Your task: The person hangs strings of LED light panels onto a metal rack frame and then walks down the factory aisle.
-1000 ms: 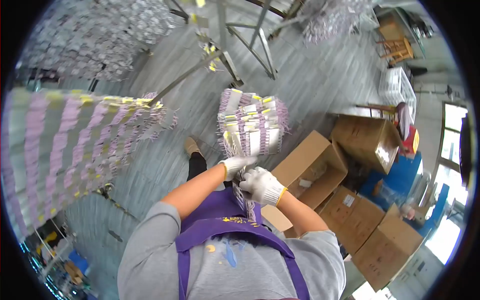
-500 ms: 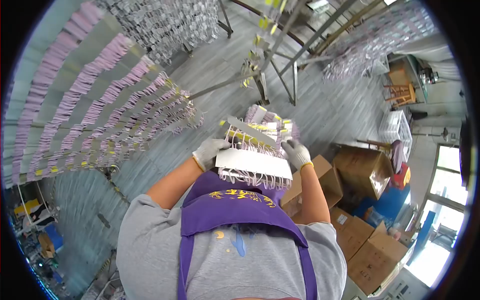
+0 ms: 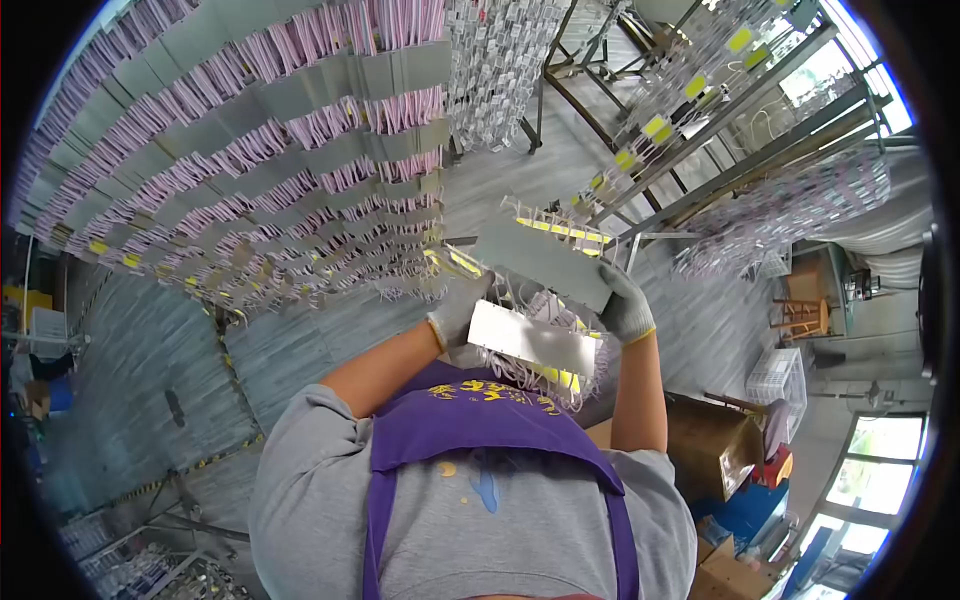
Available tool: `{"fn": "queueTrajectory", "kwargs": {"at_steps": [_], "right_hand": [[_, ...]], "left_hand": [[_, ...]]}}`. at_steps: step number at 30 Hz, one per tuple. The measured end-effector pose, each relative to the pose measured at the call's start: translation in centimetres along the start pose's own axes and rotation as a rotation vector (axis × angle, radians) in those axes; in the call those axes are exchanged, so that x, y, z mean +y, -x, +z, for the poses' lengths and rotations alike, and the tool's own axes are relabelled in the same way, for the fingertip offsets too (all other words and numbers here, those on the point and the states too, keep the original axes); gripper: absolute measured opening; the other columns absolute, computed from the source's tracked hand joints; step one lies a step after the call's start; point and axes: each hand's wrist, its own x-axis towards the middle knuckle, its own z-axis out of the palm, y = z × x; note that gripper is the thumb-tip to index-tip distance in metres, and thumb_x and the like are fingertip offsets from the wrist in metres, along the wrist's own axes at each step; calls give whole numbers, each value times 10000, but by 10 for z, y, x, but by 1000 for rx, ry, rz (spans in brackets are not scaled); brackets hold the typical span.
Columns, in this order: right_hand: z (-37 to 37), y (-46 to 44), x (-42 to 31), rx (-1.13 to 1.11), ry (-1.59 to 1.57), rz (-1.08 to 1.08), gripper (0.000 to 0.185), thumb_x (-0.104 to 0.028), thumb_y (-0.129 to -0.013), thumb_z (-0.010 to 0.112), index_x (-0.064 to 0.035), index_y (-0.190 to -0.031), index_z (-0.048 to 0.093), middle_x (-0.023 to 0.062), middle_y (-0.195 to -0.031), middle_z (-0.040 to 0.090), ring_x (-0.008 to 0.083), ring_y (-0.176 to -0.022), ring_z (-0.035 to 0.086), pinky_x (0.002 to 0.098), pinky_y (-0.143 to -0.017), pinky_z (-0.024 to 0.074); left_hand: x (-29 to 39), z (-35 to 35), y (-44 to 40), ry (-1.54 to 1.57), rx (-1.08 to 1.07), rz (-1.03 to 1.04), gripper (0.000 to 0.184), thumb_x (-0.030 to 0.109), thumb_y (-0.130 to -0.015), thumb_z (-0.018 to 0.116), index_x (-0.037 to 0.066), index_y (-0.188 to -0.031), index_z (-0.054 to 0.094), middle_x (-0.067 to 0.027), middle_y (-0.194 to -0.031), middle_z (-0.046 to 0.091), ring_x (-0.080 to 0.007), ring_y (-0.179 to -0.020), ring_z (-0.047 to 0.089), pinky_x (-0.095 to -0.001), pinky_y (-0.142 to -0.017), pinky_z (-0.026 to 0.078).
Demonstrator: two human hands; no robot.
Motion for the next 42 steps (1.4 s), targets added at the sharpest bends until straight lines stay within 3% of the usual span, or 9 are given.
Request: {"fn": "queueTrajectory", "kwargs": {"at_steps": [13,22,25,28,31,32,34,38,42], "right_hand": [[67,-26,-252,310,-76,-590,322,-100,-856,718,20,-1138,618,115,-1059,681,204,-925,668,323,-801,562],[52,-49,-312,117,46,-746,337,-106,-840,724,39,-1131,633,127,-1096,669,204,-1004,642,343,-937,512],[52,-63,-348,-29,-31,-865,354,-98,-833,729,60,-1134,632,151,-1117,668,212,-1028,643,337,-951,509],[57,-82,-381,44,45,-923,361,-83,-852,709,94,-1153,618,160,-1155,664,218,-1051,644,340,-940,522],[42,-110,-418,462,1603,-1718,328,-113,-838,731,-27,-1148,666,97,-1121,689,215,-997,657,310,-909,518],[43,-121,-430,524,1659,-1812,321,-142,-841,733,-76,-1151,681,82,-1091,700,213,-961,661,296,-872,519],[90,-109,-445,90,365,-1132,425,-309,-914,645,-12,-1215,605,80,-1112,647,205,-1042,598,344,-905,477],[115,-93,-503,394,310,-1457,343,-202,-865,696,-148,-1204,673,78,-1028,708,204,-899,649,289,-798,501],[88,-122,-582,871,830,-1884,379,-230,-878,667,-120,-1240,650,79,-1002,709,193,-878,637,289,-785,486]], "left_hand": [[82,10,-67,-96,-225,-86,312,339,-959,530,103,-1118,657,-21,-920,676,-149,-821,640,-314,-703,537],[46,-61,-103,-904,582,123,569,512,-1000,387,22,-1167,622,-89,-837,689,-216,-633,649,-365,-570,543],[3,-89,-106,-1491,370,593,600,524,-999,395,4,-1221,595,-121,-963,700,-220,-821,670,-339,-710,549],[-24,-77,-104,-1085,384,259,633,500,-990,442,-39,-1316,501,-148,-1139,648,-227,-1035,624,-327,-887,510],[-41,-54,-116,73,38,358,602,477,-980,471,13,-1364,475,-195,-1233,598,-259,-1126,587,-336,-969,470],[-32,-33,-104,-563,139,503,584,467,-965,501,33,-1355,496,-213,-1217,605,-267,-1119,600,-333,-977,467],[-1,9,-93,-1198,262,651,567,456,-950,531,52,-1346,517,-230,-1202,613,-275,-1111,612,-330,-986,464],[85,51,-99,-1687,316,453,523,254,-860,674,52,-1325,544,-239,-1087,659,-286,-1064,643,-364,-924,507],[222,162,-10,-825,390,1014,526,178,-827,667,21,-1311,534,-170,-1108,654,-213,-989,651,-315,-838,530]]}}
